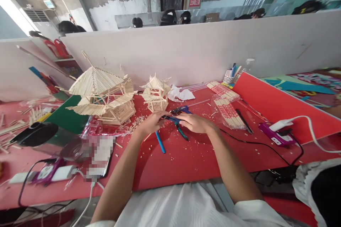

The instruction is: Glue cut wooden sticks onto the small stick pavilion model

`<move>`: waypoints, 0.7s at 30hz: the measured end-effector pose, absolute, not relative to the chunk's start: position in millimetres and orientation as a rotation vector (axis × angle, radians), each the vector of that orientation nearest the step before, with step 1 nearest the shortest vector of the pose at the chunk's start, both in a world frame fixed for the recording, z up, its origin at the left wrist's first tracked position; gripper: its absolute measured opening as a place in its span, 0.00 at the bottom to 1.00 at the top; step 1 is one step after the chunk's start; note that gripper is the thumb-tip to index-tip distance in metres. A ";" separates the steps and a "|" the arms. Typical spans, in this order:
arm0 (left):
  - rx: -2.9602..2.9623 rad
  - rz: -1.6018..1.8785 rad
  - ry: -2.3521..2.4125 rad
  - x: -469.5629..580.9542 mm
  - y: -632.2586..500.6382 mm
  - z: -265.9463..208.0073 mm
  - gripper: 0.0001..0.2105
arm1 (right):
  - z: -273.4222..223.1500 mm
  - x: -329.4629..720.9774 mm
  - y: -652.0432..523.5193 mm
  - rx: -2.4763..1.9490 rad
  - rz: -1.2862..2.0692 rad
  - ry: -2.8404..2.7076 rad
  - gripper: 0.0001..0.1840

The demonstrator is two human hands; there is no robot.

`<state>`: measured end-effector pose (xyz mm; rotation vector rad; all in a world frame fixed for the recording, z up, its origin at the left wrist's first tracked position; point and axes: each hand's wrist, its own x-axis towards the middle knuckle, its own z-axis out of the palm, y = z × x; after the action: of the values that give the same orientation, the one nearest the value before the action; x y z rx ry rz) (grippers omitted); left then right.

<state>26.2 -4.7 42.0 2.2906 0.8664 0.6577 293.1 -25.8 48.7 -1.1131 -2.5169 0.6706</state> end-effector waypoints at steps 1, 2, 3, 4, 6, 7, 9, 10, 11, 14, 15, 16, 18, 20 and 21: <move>2.275 0.659 0.867 25.3 -4.7 42.4 0.23 | 48.3 293.6 -25.8 -1.112 0.657 -2.520 0.24; 2.261 0.658 0.864 24.8 -4.8 42.8 0.23 | 47.9 294.0 -25.7 -1.111 0.645 -2.524 0.24; 2.248 0.660 0.859 24.5 -5.1 43.1 0.23 | 47.5 294.3 -25.6 -1.112 0.635 -2.527 0.24; 2.239 0.662 0.853 24.6 -5.3 43.3 0.23 | 47.1 294.6 -25.5 -1.114 0.628 -2.530 0.24; 2.229 0.671 0.841 25.2 -6.0 43.2 0.22 | 46.4 294.9 -25.3 -1.117 0.624 -2.538 0.24; 2.225 0.674 0.836 25.5 -6.3 43.0 0.21 | 46.3 294.9 -25.3 -1.112 0.625 -2.538 0.24; 2.214 0.669 0.822 26.1 -6.9 42.7 0.20 | 46.3 294.4 -25.5 -1.099 0.627 -2.528 0.23; 2.208 0.663 0.815 26.2 -7.1 42.5 0.20 | 46.5 294.0 -25.7 -1.095 0.627 -2.521 0.23; 2.205 0.656 0.810 26.3 -7.2 42.3 0.21 | 46.7 293.6 -25.9 -1.093 0.624 -2.517 0.23; 2.217 0.645 0.799 26.9 -6.6 41.0 0.23 | 47.9 292.0 -26.8 -1.102 0.605 -2.521 0.23; 2.228 0.646 0.801 27.2 -6.1 40.3 0.24 | 48.5 291.4 -27.1 -1.111 0.603 -2.530 0.23; 2.241 0.646 0.805 27.5 -5.7 39.7 0.25 | 49.1 290.9 -27.4 -1.122 0.604 -2.541 0.22; 2.261 0.644 0.814 28.1 -4.8 38.7 0.26 | 50.4 289.9 -28.1 -1.141 0.613 -2.561 0.22; 2.258 0.639 0.804 28.3 -4.5 38.2 0.26 | 51.7 289.1 -28.7 -1.145 0.623 -2.567 0.22; 2.250 0.640 0.791 28.2 -4.5 38.2 0.26 | 52.2 288.8 -29.0 -1.142 0.626 -2.565 0.22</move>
<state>28.2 -4.5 38.2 2.2503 0.7911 0.6399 288.8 -29.0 52.2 -1.1419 -2.5654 0.6259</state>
